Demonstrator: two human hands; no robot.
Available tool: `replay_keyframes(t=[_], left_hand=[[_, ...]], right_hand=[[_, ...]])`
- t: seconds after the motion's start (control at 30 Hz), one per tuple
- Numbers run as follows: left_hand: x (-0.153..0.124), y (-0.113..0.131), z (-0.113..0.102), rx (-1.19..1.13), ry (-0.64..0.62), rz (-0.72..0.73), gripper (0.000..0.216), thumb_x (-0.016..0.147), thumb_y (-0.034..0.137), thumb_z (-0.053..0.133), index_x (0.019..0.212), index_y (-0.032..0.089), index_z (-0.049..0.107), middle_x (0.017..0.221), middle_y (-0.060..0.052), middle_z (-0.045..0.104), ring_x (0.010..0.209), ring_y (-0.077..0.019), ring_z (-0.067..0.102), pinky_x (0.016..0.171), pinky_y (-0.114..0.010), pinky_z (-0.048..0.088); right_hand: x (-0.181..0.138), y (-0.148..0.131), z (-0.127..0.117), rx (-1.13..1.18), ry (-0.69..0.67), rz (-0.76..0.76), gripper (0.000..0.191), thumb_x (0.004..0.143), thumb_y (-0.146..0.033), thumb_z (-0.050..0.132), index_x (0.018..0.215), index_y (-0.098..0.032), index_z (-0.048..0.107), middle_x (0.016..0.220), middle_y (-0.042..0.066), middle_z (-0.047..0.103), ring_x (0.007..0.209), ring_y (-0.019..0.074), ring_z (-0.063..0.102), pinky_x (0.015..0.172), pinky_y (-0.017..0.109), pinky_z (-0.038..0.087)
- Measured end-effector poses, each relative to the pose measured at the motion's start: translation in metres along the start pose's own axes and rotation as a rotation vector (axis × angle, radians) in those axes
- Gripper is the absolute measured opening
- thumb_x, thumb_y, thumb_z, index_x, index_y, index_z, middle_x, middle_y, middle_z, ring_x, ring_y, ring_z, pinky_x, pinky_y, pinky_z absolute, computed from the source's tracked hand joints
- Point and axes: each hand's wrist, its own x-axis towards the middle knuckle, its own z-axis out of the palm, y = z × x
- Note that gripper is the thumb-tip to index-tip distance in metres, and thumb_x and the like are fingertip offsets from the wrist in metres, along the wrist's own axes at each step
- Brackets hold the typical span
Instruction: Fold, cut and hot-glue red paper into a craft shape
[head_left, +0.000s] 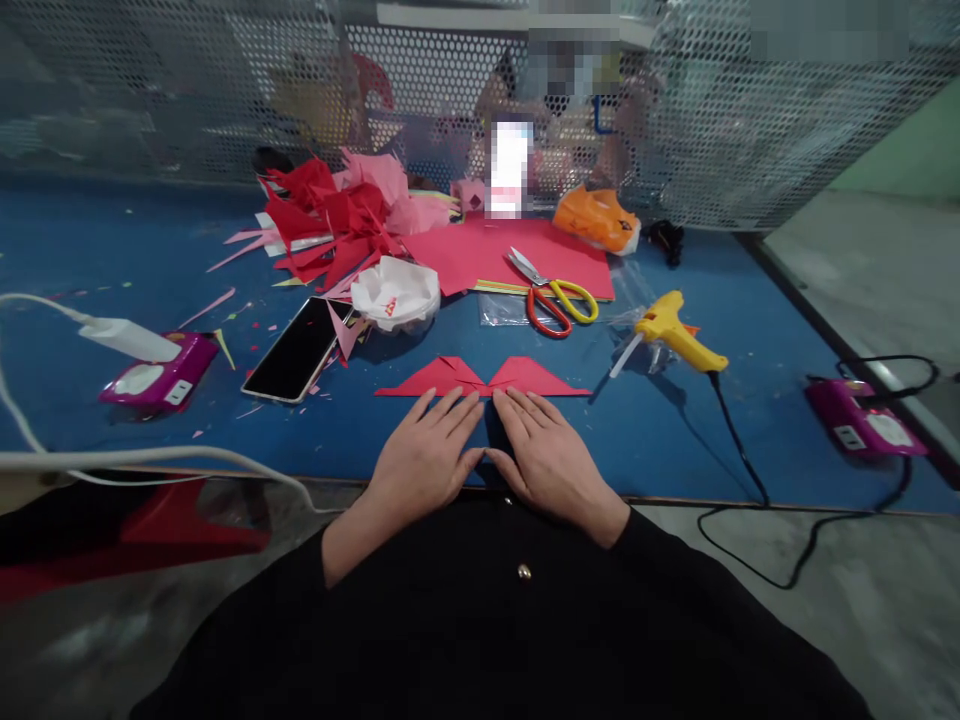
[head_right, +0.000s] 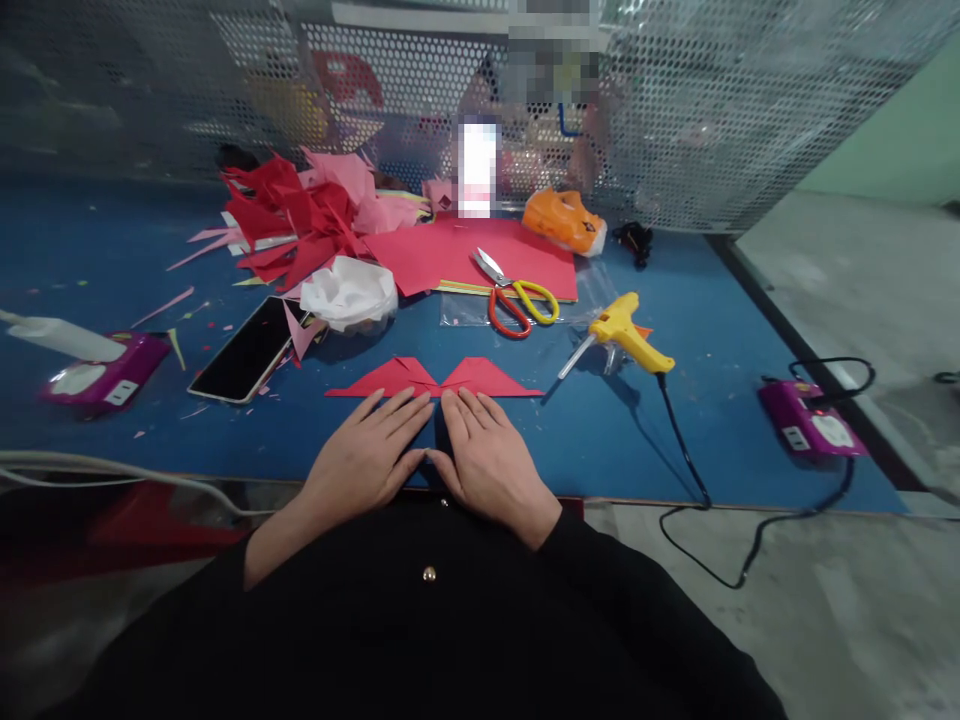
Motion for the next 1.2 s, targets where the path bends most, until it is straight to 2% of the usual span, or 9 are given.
replay_keyframes(t=[0.23, 0.5, 0.6, 0.8, 0.93, 1.07, 1.2], left_hand=[[0.007, 0.001, -0.003, 0.021, 0.033, 0.015, 0.046, 0.103, 0.036, 0.038, 0.131, 0.008, 0.062, 0.134, -0.015, 0.065, 0.124, -0.0312, 0.060, 0.112, -0.054, 0.034], [0.006, 0.004, -0.005, -0.021, -0.001, -0.042, 0.041, 0.102, 0.035, 0.042, 0.132, 0.013, 0.061, 0.138, -0.011, 0.063, 0.127, -0.0287, 0.059, 0.115, -0.054, 0.031], [0.006, 0.005, -0.004, -0.020, 0.000, -0.057, 0.042, 0.102, 0.035, 0.043, 0.133, 0.014, 0.060, 0.138, -0.010, 0.063, 0.127, -0.0283, 0.059, 0.115, -0.054, 0.031], [-0.001, 0.006, -0.003, 0.004, 0.043, -0.082, 0.042, 0.101, 0.038, 0.045, 0.131, 0.012, 0.061, 0.136, -0.011, 0.064, 0.126, -0.0293, 0.060, 0.116, -0.055, 0.030], [0.000, 0.007, -0.005, 0.037, 0.048, -0.094, 0.052, 0.101, 0.046, 0.043, 0.132, 0.008, 0.060, 0.134, -0.015, 0.065, 0.123, -0.0330, 0.061, 0.116, -0.058, 0.026], [0.012, 0.011, -0.004, 0.021, 0.005, -0.024, 0.057, 0.101, 0.048, 0.042, 0.137, 0.006, 0.055, 0.141, -0.015, 0.060, 0.129, -0.0334, 0.056, 0.113, -0.055, 0.034], [0.021, 0.012, 0.000, 0.011, -0.008, 0.009, 0.056, 0.099, 0.048, 0.045, 0.133, 0.005, 0.058, 0.139, -0.016, 0.061, 0.128, -0.0340, 0.057, 0.112, -0.053, 0.037]], right_hand=[[-0.003, 0.009, -0.002, -0.009, 0.019, 0.031, 0.059, 0.103, -0.038, 0.036, 0.142, 0.004, 0.047, 0.143, 0.024, 0.056, 0.136, 0.0302, 0.050, 0.113, 0.046, 0.040], [-0.028, 0.025, 0.002, -0.077, 0.155, 0.301, 0.055, 0.103, -0.037, 0.035, 0.141, 0.001, 0.046, 0.137, 0.025, 0.060, 0.129, 0.0321, 0.057, 0.108, 0.049, 0.042], [-0.033, 0.026, 0.004, -0.126, 0.186, 0.351, 0.056, 0.102, -0.037, 0.036, 0.140, 0.003, 0.045, 0.134, 0.027, 0.061, 0.129, 0.0346, 0.057, 0.106, 0.051, 0.042], [-0.035, 0.027, 0.004, -0.150, 0.210, 0.363, 0.056, 0.102, -0.037, 0.037, 0.141, 0.002, 0.045, 0.134, 0.027, 0.061, 0.128, 0.0352, 0.057, 0.106, 0.050, 0.043], [-0.034, 0.026, 0.003, -0.167, 0.194, 0.357, 0.055, 0.102, -0.037, 0.037, 0.140, 0.003, 0.046, 0.135, 0.027, 0.061, 0.129, 0.0356, 0.056, 0.108, 0.051, 0.040], [-0.033, 0.024, 0.000, -0.179, 0.151, 0.360, 0.056, 0.102, -0.035, 0.037, 0.139, 0.005, 0.047, 0.136, 0.028, 0.060, 0.132, 0.0366, 0.053, 0.111, 0.053, 0.036], [-0.027, 0.019, -0.007, -0.178, 0.158, 0.376, 0.058, 0.102, -0.036, 0.037, 0.140, 0.007, 0.045, 0.139, 0.028, 0.057, 0.135, 0.0372, 0.050, 0.113, 0.052, 0.035]])
